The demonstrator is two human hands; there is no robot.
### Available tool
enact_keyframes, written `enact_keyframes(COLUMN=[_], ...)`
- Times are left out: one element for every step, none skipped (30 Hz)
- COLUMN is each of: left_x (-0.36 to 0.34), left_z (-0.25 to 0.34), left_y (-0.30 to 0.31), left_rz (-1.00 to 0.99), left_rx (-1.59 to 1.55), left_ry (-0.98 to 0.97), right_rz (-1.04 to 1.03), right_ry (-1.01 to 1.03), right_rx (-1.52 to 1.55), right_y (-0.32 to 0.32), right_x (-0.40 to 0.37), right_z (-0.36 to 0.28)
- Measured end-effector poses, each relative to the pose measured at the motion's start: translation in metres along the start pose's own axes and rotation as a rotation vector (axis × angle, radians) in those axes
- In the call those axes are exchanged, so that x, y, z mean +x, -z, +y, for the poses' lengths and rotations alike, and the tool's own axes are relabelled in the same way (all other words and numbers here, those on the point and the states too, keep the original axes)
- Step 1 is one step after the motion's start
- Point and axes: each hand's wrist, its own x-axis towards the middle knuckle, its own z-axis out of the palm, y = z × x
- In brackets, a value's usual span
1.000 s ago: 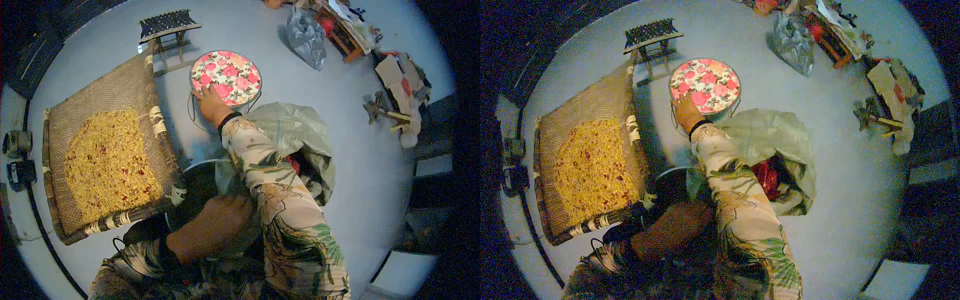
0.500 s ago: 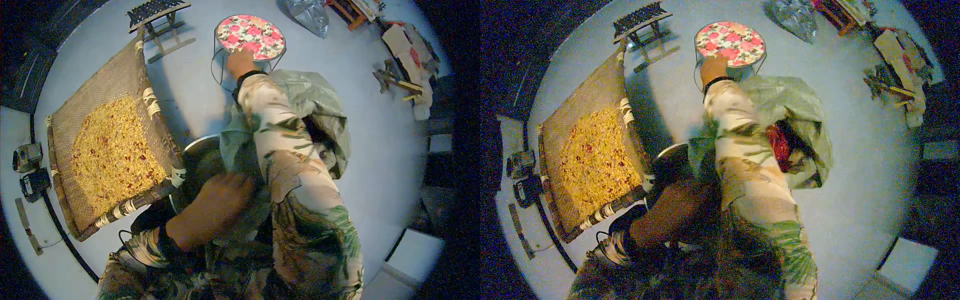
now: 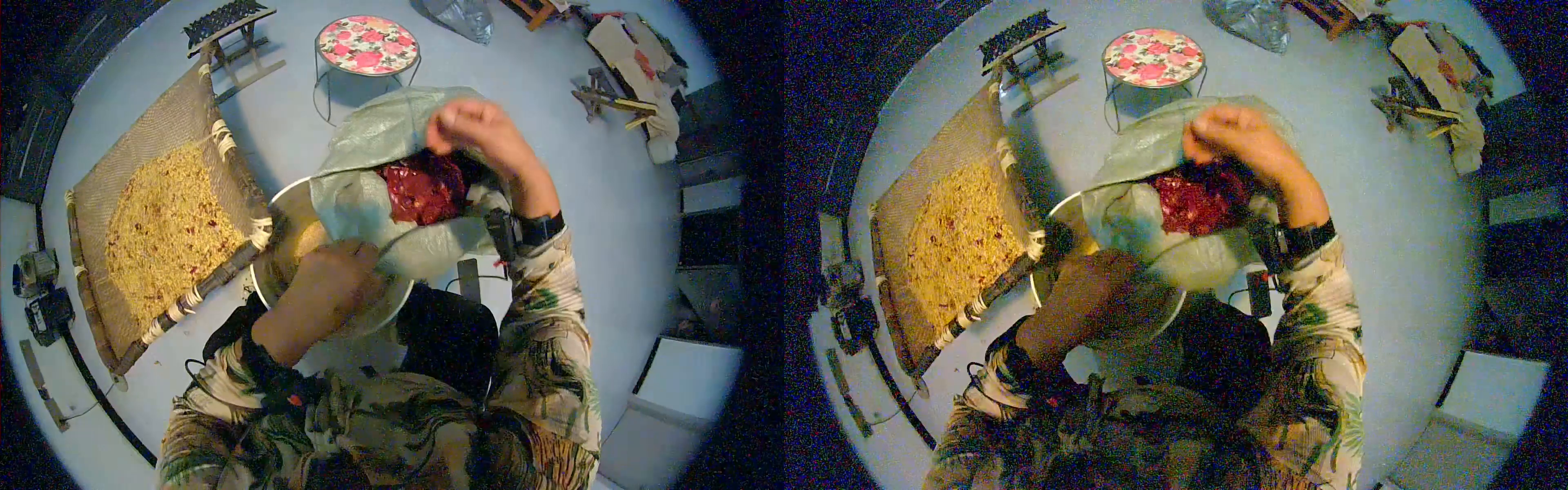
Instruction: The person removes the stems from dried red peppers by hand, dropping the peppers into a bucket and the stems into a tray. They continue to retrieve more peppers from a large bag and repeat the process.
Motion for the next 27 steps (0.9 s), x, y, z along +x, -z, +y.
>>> enact_keyframes(left_x=[-0.002,-0.005,-0.007,-0.009,-0.010,-0.012,-0.015,-0.018,-0.023,-0.029,-0.033,-0.032,-0.030,-0.027,-0.025,-0.023,-0.021,-0.020,-0.019,-0.017,-0.015,-0.013,-0.011,-0.010,-0.009,-0.007,-0.007], left_z=[0.001,0.002,0.005,0.008,0.012,0.016,0.018,0.019,0.019,0.020,0.019,0.016,0.013,0.011,0.011,0.010,0.009,0.010,0.011,0.013,0.014,0.014,0.014,0.014,0.014,0.016,0.018], left_y=[-0.004,-0.010,-0.012,-0.011,-0.010,-0.009,-0.011,-0.017,-0.023,-0.029,-0.032,-0.031,-0.028,-0.027,-0.025,-0.025,-0.026,-0.026,-0.025,-0.022,-0.019,-0.018,-0.016,-0.015,-0.014,-0.013,-0.012], left_rz=[-0.004,-0.008,-0.011,-0.025,-0.040,-0.052,-0.043,-0.034,-0.030,-0.001,0.034,0.078,0.050,0.022,-0.006,0.064,0.135,0.203,0.223,0.245,0.264,0.304,0.342,0.380,0.411,0.442,0.474], left_rx=[0.006,0.014,0.021,0.042,0.063,0.083,0.088,0.093,0.096,0.063,0.036,0.017,0.039,0.056,0.067,0.049,0.027,0.002,-0.022,-0.044,-0.067,-0.103,-0.138,-0.171,-0.198,-0.223,-0.249], left_ry=[-0.006,-0.011,-0.015,-0.009,-0.001,0.008,0.036,0.065,0.096,0.079,0.058,0.028,0.075,0.121,0.167,0.135,0.106,0.081,0.072,0.063,0.057,0.040,0.027,0.016,0.036,0.058,0.083], right_rz=[-0.071,-0.112,-0.153,-0.093,-0.027,0.203,0.269,0.334,0.398,0.359,0.325,0.304,0.372,0.440,0.503,0.583,0.628,0.668,0.705,0.739,0.756,0.768,0.776,0.770,0.769,0.766,0.760], right_ry=[-0.070,-0.167,-0.263,-0.150,-0.032,0.066,0.112,0.157,0.201,0.108,0.023,-0.052,-0.059,-0.070,-0.084,-0.046,-0.029,-0.014,0.002,-0.013,0.040,0.093,0.146,0.183,0.212,0.242,0.269], right_rx=[-0.063,-0.178,-0.293,-0.653,-1.011,-1.251,-1.288,-1.321,-1.351,-1.320,-1.291,-1.266,-1.217,-1.170,-1.124,-1.060,-0.981,-0.900,-0.818,-0.757,-0.689,-0.618,-0.544,-0.443,-0.439,-0.435,-0.429], right_y=[-0.008,-0.010,-0.010,-0.011,-0.014,-0.022,-0.032,-0.042,-0.052,-0.058,-0.059,-0.059,-0.060,-0.059,-0.058,-0.057,-0.054,-0.055,-0.057,-0.063,-0.068,-0.075,-0.084,-0.103,-0.112,-0.119,-0.126], right_x=[-0.016,-0.024,-0.029,-0.028,-0.024,-0.023,-0.023,-0.022,-0.023,-0.024,-0.019,-0.013,-0.012,-0.013,-0.015,-0.018,-0.020,-0.025,-0.030,-0.032,-0.037,-0.042,-0.048,-0.062,-0.066,-0.068,-0.071], right_z=[0.005,0.020,0.042,0.067,0.095,0.123,0.132,0.138,0.143,0.147,0.145,0.140,0.135,0.131,0.125,0.121,0.117,0.109,0.099,0.091,0.086,0.080,0.076,0.051,0.049,0.049,0.047])
